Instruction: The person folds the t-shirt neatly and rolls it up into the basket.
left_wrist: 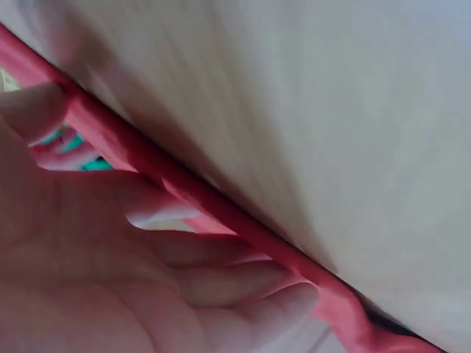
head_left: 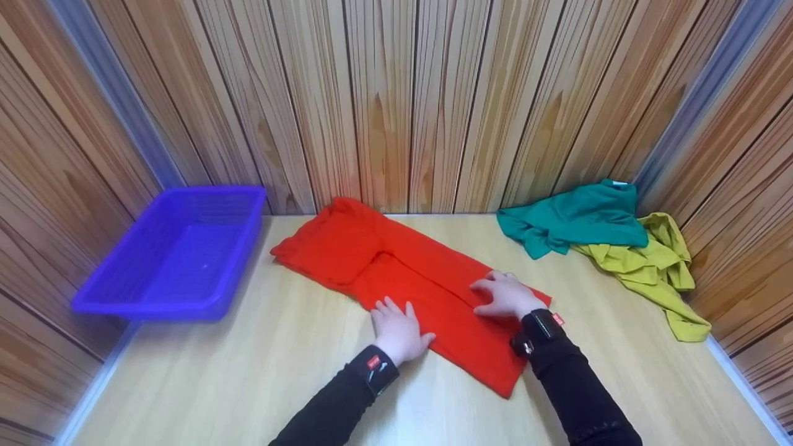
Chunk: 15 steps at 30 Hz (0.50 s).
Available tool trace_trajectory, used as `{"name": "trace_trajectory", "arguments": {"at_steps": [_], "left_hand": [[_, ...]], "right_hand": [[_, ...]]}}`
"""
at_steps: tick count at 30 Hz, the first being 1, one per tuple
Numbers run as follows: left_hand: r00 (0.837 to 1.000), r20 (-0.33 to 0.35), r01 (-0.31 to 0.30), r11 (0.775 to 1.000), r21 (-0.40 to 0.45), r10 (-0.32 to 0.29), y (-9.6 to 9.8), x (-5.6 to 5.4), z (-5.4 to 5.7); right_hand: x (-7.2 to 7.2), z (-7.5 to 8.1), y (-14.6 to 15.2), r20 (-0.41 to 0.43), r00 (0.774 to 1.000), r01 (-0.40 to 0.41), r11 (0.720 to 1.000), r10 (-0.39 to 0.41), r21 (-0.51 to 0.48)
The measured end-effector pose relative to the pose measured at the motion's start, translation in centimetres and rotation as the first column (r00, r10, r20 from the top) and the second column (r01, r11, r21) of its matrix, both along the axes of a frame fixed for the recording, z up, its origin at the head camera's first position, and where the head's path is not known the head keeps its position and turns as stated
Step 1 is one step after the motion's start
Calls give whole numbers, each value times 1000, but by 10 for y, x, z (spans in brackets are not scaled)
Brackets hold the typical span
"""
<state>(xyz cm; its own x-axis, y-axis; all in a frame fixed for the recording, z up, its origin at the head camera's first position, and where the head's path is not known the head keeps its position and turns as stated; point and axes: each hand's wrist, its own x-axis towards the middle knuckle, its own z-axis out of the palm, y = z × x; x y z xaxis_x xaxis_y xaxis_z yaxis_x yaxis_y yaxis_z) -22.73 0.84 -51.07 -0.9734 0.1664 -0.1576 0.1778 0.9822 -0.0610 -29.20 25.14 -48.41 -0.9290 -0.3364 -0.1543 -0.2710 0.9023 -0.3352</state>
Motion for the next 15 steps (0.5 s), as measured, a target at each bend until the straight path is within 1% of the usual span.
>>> {"name": "trace_trajectory", "arguments": {"at_steps": [3,7,11,15], "left_hand": [[1000,-1,-10,1000,19,10,-15,-7,0],[999,-35,-14,999,31,15,-43,-16,-2],[997,-72,13,997,76,-7,-75,-28,-5],[997,-75,42,989,145,-31,-106,-39,-5]], "right_hand": [[0,-1,-7,5,1000,-20,999,20,-34],[2,-4,-19,8,997,-71,994,72,-88],[2,-6,-35,21,993,-113,985,117,-130],[3,-7,-55,28,988,-148,979,153,-139]]}}
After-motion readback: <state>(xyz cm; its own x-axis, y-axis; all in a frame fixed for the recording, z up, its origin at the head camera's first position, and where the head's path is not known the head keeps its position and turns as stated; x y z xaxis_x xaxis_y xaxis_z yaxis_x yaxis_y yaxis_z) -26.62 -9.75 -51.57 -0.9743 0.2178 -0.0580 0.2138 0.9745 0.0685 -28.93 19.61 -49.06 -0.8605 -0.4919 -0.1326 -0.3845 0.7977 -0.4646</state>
